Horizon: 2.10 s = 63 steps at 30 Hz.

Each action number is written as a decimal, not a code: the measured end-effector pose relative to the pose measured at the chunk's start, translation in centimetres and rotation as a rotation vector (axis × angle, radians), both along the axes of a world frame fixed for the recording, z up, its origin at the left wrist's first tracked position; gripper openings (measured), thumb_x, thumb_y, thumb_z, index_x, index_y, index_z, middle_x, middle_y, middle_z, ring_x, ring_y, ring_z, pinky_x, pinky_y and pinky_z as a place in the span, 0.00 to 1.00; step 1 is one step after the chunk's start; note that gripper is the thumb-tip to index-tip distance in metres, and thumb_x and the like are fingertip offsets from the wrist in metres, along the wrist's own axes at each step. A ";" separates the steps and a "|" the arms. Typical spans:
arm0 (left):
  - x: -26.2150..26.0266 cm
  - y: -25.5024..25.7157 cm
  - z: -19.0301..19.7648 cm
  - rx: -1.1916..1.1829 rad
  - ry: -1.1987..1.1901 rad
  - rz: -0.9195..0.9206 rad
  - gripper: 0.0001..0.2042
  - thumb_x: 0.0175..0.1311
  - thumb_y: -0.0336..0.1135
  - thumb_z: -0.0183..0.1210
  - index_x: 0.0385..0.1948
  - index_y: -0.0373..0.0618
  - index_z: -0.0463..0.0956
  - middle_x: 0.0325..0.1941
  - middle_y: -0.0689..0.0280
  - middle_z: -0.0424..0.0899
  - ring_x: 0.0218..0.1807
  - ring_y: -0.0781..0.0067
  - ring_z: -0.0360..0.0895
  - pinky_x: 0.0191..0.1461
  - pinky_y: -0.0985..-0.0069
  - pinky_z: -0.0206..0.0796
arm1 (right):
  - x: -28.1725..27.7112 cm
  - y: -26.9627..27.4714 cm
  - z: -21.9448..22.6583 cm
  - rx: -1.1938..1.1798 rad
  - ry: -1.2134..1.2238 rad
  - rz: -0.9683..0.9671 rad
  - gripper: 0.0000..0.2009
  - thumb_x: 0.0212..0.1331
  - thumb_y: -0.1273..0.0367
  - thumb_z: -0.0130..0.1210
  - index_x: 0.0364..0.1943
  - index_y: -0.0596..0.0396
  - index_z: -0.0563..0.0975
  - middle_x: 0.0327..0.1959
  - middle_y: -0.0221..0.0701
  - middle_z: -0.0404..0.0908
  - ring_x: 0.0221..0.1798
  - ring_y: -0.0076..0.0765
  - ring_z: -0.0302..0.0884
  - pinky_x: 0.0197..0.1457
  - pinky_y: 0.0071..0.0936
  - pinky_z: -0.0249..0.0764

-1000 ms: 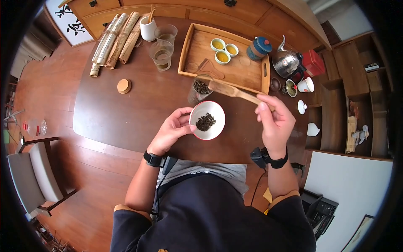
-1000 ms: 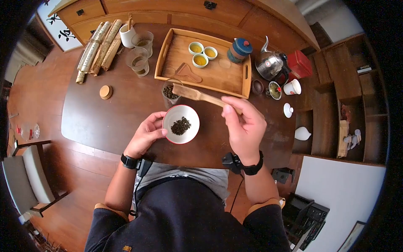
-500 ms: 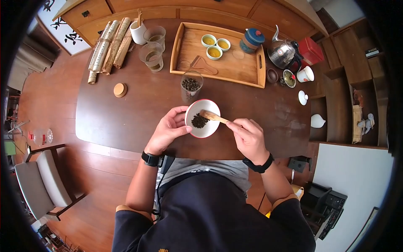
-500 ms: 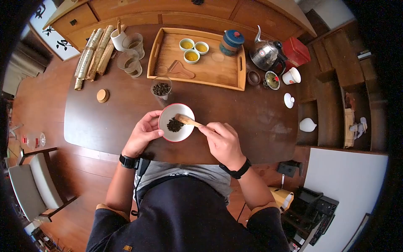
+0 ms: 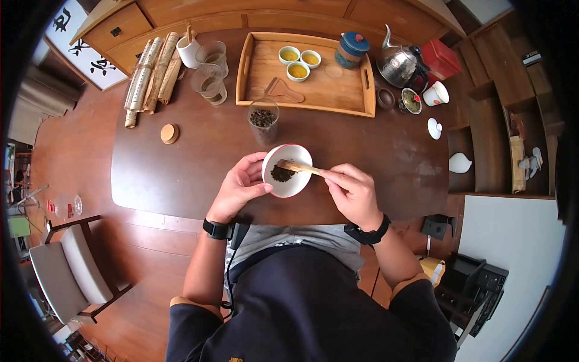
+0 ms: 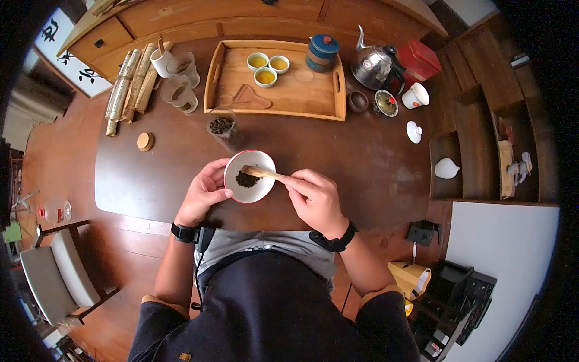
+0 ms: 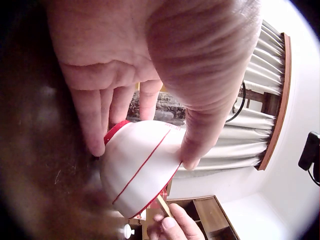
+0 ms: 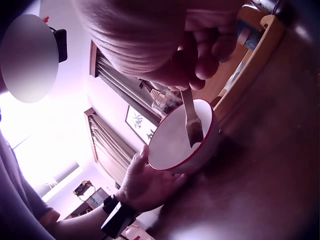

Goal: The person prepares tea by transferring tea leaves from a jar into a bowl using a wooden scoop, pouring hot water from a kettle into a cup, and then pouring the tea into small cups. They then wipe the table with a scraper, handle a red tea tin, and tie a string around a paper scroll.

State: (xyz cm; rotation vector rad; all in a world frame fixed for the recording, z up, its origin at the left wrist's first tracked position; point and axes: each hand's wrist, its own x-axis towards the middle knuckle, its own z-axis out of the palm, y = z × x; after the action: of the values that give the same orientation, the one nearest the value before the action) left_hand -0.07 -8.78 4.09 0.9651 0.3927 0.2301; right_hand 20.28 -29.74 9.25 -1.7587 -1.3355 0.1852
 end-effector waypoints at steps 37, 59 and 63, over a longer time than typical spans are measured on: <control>1.0 0.4 -0.2 0.007 -0.001 0.001 0.35 0.64 0.24 0.70 0.72 0.38 0.63 0.67 0.58 0.78 0.65 0.68 0.78 0.69 0.69 0.73 | 0.4 -1.2 -1.1 0.002 -0.090 -0.071 0.11 0.56 0.80 0.66 0.43 0.57 0.88 0.28 0.33 0.81 0.27 0.39 0.78 0.32 0.35 0.74; 1.0 0.3 -0.2 0.036 -0.005 -0.014 0.36 0.63 0.24 0.70 0.73 0.38 0.63 0.68 0.58 0.77 0.66 0.66 0.77 0.70 0.67 0.72 | -0.7 -0.1 -0.9 0.015 0.073 -0.015 0.12 0.56 0.81 0.66 0.43 0.55 0.89 0.31 0.32 0.82 0.28 0.34 0.79 0.31 0.30 0.74; 0.9 0.4 -0.4 0.036 -0.008 -0.011 0.35 0.63 0.24 0.70 0.73 0.38 0.63 0.68 0.58 0.77 0.66 0.67 0.77 0.69 0.68 0.73 | -0.2 -0.3 -0.9 0.029 0.016 -0.055 0.12 0.55 0.81 0.66 0.43 0.55 0.89 0.31 0.32 0.82 0.28 0.35 0.80 0.31 0.31 0.75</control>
State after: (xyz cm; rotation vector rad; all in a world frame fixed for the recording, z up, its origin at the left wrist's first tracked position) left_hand 0.84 -8.40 3.68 1.0016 0.3763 0.2317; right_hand 20.08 -29.99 8.35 -1.7637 -1.2713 0.1479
